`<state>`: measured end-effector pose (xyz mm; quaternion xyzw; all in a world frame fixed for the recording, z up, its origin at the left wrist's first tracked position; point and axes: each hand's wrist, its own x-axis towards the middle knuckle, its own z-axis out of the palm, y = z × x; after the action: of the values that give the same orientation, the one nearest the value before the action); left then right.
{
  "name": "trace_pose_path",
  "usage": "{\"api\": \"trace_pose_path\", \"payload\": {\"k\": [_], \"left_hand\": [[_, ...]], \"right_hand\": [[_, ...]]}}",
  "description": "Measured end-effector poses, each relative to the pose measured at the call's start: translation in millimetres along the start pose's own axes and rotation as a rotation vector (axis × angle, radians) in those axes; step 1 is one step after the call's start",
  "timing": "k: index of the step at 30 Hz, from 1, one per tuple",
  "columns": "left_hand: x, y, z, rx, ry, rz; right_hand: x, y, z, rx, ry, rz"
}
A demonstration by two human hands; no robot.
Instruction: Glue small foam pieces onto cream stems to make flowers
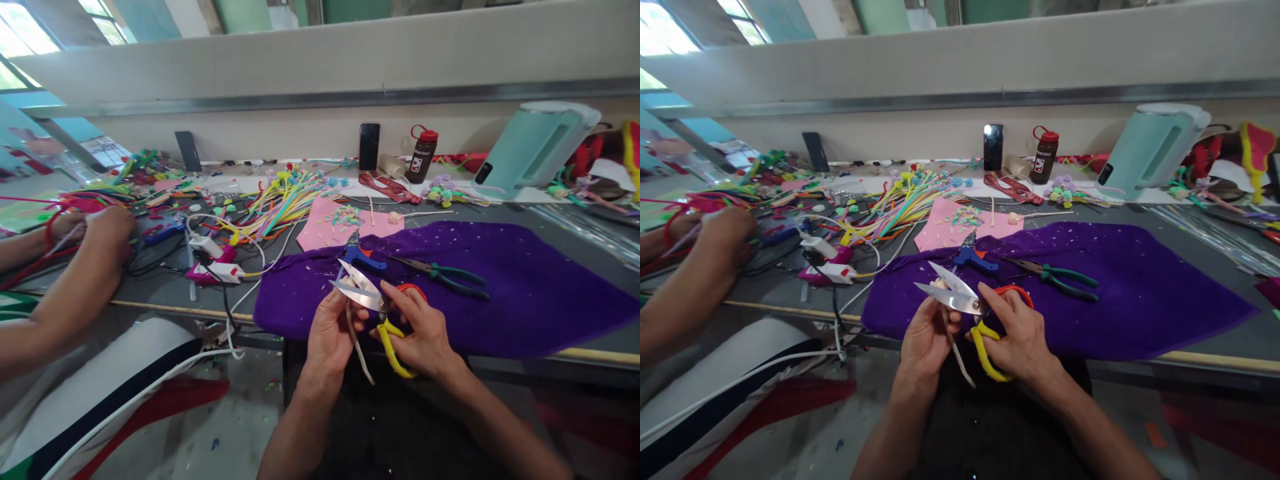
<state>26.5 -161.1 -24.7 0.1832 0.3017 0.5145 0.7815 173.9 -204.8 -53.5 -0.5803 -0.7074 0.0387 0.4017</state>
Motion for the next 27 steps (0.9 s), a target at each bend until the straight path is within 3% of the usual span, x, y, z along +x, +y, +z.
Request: {"api": "trace_pose_path", "payload": {"k": [17, 27], "left_hand": [[3, -5, -2.7, 0.060, 0.011, 0.048], [1, 3, -6.7, 0.130, -0.017, 0.072]], "right_hand": [[-3, 9, 4, 0.053, -0.019, -0.038], [1, 1, -9, 0.070, -0.163, 0.018]]}}
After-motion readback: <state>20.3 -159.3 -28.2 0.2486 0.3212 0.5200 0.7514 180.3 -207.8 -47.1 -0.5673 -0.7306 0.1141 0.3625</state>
